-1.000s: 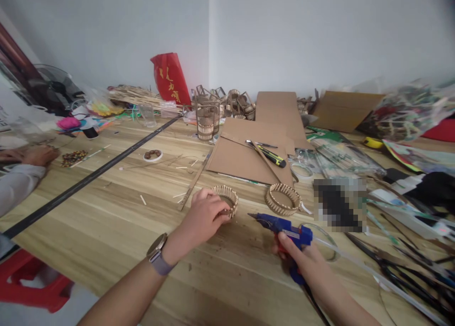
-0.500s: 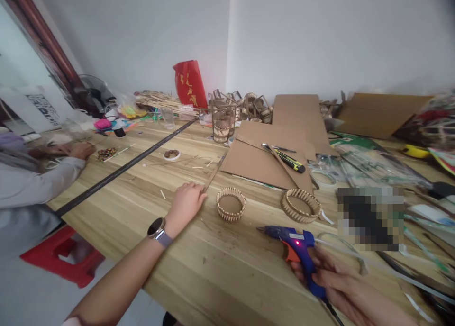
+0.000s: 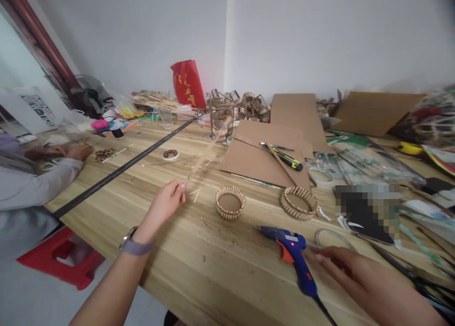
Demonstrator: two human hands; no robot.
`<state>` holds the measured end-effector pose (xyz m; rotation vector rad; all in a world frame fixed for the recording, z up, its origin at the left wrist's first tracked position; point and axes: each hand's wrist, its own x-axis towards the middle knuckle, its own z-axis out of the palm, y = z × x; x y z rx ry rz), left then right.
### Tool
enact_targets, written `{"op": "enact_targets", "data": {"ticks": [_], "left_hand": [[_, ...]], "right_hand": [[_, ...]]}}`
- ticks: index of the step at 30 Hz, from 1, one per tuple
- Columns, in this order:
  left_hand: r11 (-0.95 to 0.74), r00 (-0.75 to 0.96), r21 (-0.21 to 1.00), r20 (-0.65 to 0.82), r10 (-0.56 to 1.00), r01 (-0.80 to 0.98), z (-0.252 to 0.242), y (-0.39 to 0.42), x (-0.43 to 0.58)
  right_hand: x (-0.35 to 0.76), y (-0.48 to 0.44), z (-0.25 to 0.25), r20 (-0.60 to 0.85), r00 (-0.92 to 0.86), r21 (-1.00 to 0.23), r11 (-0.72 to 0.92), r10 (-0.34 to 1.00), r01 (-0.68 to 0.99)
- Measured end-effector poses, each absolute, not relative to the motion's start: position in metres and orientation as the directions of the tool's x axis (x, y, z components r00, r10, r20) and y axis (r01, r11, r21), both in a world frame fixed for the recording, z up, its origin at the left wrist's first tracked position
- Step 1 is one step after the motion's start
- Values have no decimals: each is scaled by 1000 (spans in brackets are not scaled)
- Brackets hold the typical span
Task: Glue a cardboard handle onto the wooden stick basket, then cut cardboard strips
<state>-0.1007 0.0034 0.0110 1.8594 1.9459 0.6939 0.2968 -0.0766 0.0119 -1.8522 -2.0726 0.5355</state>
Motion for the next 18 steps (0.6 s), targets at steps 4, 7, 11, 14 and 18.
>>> {"op": "enact_targets", "data": {"ticks": [4,7,11,14,18], "left_hand": [[51,293,997,-30,956,-62,14,-26,-65],[381,708,904,-141,692,-192,7,-45,-21],[428,838,903,-202,507,-41,-1,-53,8],[-107,610,970,-52,791,221,-2,-42,-6],[-537,444,440,303,843,720,-6,-18,-28]], "right_hand": [[261,-69,41,63,-307,-629,277,950,727],[220,-62,55,149,-399,-805,345,905,482],[197,-55,60,107,-508,-905,296,855,307],[205,-46,59,124,-486,-842,351,865,409],[212,-26,54,210,-507,-635,511,836,579]]}}
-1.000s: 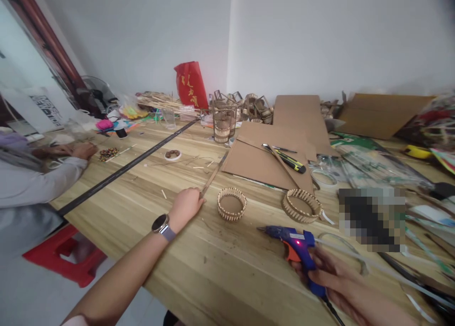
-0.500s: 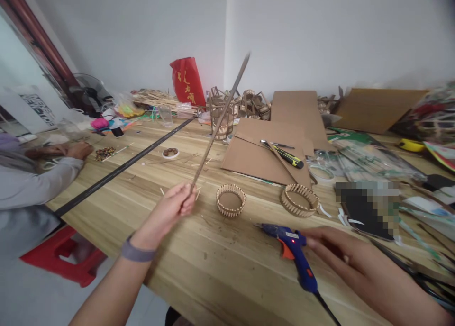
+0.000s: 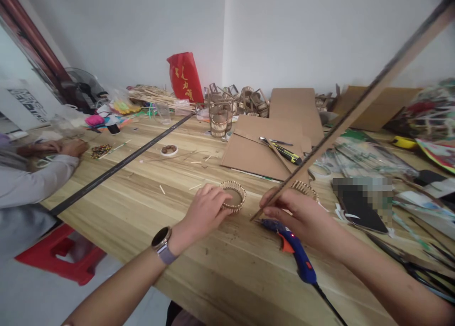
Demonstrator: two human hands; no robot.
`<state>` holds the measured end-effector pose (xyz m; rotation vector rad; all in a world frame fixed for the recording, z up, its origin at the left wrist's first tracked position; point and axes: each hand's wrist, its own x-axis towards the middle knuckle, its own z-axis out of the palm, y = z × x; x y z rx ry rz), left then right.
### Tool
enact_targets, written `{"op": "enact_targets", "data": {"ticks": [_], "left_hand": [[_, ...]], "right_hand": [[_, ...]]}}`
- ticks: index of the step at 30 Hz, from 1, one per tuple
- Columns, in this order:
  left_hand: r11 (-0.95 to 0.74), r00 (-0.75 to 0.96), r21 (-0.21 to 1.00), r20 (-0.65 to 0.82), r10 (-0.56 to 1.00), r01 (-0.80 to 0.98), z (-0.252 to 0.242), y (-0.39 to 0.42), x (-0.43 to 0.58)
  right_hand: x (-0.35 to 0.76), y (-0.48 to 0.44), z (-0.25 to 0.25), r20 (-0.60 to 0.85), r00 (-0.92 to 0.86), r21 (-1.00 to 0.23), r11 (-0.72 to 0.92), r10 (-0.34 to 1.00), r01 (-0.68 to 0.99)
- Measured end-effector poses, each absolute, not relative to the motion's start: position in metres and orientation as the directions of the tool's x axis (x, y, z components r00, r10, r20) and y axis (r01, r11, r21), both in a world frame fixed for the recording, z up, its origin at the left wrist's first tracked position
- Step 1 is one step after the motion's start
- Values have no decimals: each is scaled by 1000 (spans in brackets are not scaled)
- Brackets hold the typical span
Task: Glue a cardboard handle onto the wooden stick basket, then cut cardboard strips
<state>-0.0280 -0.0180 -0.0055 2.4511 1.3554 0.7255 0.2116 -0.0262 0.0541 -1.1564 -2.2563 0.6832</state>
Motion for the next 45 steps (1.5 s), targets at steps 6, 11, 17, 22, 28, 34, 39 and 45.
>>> {"op": "enact_targets", "data": {"ticks": [6,11,17,22,28,34,39,45], "left_hand": [[-626,599,150,188,778,766,-17,0,-12],[-612,577,219,205,790,760,-20,5,-7],[-609,575,274,202,793,744,-23,5,-8],[-610,574,278,206,792,742,-22,4,-7],[-617,579,263,211,787,742,-22,4,-7],[-611,582,271,188,791,743,-20,4,-6],[-573,545,290,179,819,766,-19,2,-3],[-544,485,356,248,839,759,-28,1,1]], "right_hand": [[194,-4,37,160,-610,-541,585,776,603],[184,2,27,113,-602,-546,556,790,627],[182,6,11,150,-605,-574,567,782,591],[185,9,6,165,-608,-570,578,776,583],[182,8,8,176,-608,-571,584,774,578],[180,9,8,170,-625,-553,599,762,580],[180,10,7,152,-621,-535,592,769,602],[178,12,6,140,-612,-526,582,778,620]]}}
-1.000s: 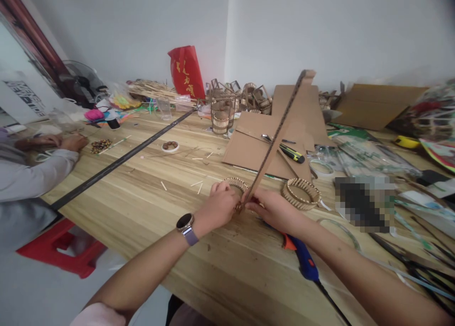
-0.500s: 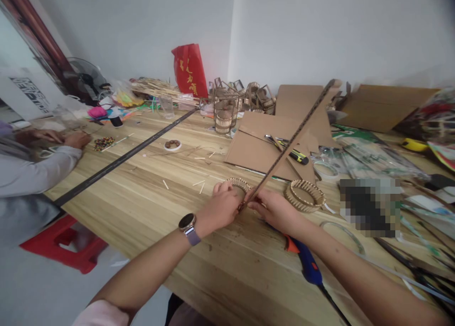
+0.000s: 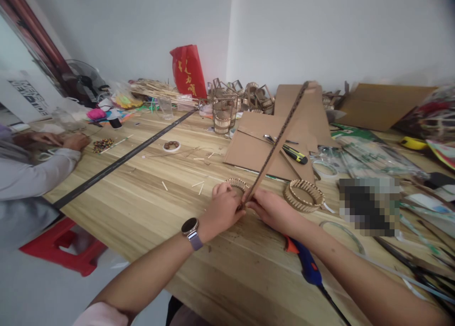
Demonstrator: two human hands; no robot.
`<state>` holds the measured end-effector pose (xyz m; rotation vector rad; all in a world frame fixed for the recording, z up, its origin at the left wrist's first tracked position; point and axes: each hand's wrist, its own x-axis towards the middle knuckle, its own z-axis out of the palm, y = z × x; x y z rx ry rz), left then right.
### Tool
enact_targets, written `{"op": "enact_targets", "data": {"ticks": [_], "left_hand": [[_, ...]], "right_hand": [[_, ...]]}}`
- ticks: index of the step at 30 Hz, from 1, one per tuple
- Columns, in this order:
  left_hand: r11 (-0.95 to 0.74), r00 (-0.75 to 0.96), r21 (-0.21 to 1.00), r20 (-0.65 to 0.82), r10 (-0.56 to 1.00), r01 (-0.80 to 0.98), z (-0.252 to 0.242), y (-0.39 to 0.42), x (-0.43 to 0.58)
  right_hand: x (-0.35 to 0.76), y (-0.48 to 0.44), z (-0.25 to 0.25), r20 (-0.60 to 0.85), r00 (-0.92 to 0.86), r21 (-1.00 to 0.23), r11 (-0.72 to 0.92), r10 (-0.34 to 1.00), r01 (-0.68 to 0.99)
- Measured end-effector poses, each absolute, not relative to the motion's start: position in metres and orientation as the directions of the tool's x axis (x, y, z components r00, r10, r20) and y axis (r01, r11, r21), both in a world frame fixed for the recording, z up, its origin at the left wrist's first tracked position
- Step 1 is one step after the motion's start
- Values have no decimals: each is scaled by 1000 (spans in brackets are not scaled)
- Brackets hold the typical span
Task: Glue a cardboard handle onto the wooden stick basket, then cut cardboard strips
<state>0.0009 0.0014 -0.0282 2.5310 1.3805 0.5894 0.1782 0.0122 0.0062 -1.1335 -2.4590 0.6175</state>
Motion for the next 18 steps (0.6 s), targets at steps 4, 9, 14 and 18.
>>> {"op": "enact_targets", "data": {"ticks": [4,9,14,18], "left_hand": [[-524,459,377,254,851,764,-30,2,2],[-518,445,366,270,854,773,-29,2,3],[-503,435,386,255,864,773,-29,4,4],[-514,441,384,268,857,767,-29,3,5]], "right_hand": [[176,13,8,130,-608,-520,576,783,631],[176,11,8,132,-598,-512,571,790,642],[178,12,6,134,-586,-502,565,799,655],[178,12,5,134,-583,-503,562,802,657]]}}
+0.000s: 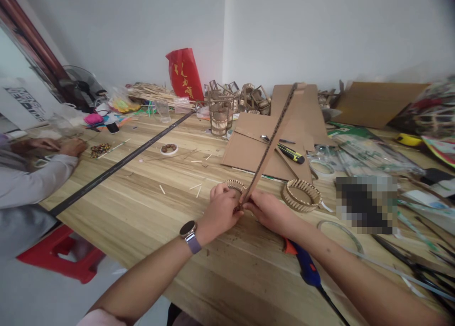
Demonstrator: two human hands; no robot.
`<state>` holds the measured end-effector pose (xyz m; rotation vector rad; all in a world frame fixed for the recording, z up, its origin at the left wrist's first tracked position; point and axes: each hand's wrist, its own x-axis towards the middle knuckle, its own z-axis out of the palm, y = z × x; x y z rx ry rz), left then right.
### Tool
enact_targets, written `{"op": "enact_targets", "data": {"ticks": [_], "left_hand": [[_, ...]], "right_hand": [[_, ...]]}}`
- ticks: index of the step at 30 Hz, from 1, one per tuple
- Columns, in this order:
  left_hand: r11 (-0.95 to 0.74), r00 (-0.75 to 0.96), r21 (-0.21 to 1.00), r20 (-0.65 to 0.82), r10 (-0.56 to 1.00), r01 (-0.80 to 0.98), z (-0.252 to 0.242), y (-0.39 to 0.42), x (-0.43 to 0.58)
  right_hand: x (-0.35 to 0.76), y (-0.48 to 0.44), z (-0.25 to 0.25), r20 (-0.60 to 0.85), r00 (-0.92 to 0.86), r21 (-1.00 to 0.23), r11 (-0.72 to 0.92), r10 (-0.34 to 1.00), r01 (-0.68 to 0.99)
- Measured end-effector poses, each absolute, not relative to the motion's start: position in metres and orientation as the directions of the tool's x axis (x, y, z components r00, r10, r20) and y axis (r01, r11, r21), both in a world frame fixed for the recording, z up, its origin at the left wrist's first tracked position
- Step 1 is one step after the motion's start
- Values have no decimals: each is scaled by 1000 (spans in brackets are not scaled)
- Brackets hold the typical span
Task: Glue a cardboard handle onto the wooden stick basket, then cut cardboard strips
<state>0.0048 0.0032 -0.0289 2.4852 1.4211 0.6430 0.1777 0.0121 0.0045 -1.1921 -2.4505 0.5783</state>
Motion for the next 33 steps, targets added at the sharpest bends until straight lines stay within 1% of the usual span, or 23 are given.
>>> {"op": "enact_targets", "data": {"ticks": [13,15,18,20,22,24,26,27,28,29,30,33], "left_hand": [[-564,491,309,287,823,765,-27,0,2],[-550,473,345,285,834,761,-26,2,0],[-522,443,413,277,853,746,-23,7,-5],[-521,447,446,267,854,728,-20,11,-11],[-541,480,475,256,839,694,-17,14,-17],[-564,515,491,246,821,664,-15,16,-21],[-578,533,496,247,809,647,-15,17,-24],[-583,534,500,257,806,640,-15,17,-26],[-589,531,506,272,802,630,-16,18,-27],[-598,531,513,290,796,616,-17,18,-28],[-610,535,518,306,787,600,-19,18,-29],[-652,559,518,348,752,553,-22,19,-33]], "right_hand": [[174,13,6,133,-552,-541,527,823,655],[177,9,8,151,-528,-557,513,836,653],[193,-6,21,219,-444,-584,481,869,654],[211,-22,32,230,-386,-557,446,893,701],[232,-40,39,115,-339,-466,352,934,812],[253,-58,37,-53,-205,-322,178,977,930],[268,-73,25,-190,-71,-188,35,979,982],[272,-80,16,-243,-33,-156,-5,969,988],[275,-85,7,-288,-9,-150,-36,958,988],[275,-89,-3,-311,-2,-175,-55,950,983],[275,-92,-13,-308,-7,-227,-66,951,972],[271,-95,-35,-236,-22,-406,-77,972,911]]}}
